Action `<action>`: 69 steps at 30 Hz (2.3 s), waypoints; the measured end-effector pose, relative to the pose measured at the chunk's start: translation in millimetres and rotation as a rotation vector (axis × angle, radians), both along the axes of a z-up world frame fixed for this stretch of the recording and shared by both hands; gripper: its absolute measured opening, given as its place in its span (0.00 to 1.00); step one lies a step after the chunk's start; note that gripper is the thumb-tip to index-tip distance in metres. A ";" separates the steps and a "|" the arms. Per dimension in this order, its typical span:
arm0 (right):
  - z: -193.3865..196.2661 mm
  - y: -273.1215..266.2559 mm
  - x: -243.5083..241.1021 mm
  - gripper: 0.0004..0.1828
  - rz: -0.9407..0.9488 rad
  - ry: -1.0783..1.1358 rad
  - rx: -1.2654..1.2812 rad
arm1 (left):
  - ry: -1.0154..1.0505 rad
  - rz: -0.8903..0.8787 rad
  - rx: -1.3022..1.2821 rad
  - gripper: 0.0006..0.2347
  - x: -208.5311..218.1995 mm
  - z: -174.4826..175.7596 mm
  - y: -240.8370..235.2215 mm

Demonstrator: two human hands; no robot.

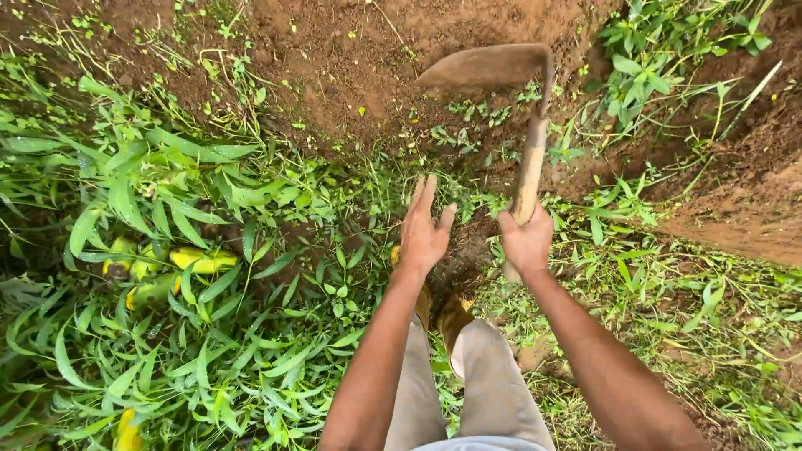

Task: The person uses a hoe to clear weeds and loosen the soil in a garden patch. They repeatedly strike the ground with the tool and pull away the uprooted vegetation.

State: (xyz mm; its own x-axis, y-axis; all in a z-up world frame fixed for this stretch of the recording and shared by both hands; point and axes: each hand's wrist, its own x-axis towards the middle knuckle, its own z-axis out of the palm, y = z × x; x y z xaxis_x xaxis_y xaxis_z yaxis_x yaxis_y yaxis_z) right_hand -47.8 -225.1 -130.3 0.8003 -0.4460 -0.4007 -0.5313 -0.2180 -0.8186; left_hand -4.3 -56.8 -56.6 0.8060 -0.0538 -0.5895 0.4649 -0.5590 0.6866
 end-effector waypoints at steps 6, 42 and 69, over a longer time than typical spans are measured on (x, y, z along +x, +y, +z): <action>-38.1 6.4 -16.9 0.05 -0.003 0.021 0.044 | 0.112 0.099 -0.121 0.25 15.2 4.2 -7.2; -64.7 39.3 -44.5 0.06 -0.100 0.008 0.204 | 0.075 0.363 -0.403 0.25 -11.9 -43.0 0.9; -62.4 65.3 -35.7 0.08 0.078 -0.141 0.193 | -0.615 0.417 -0.405 0.07 -10.0 -137.0 16.3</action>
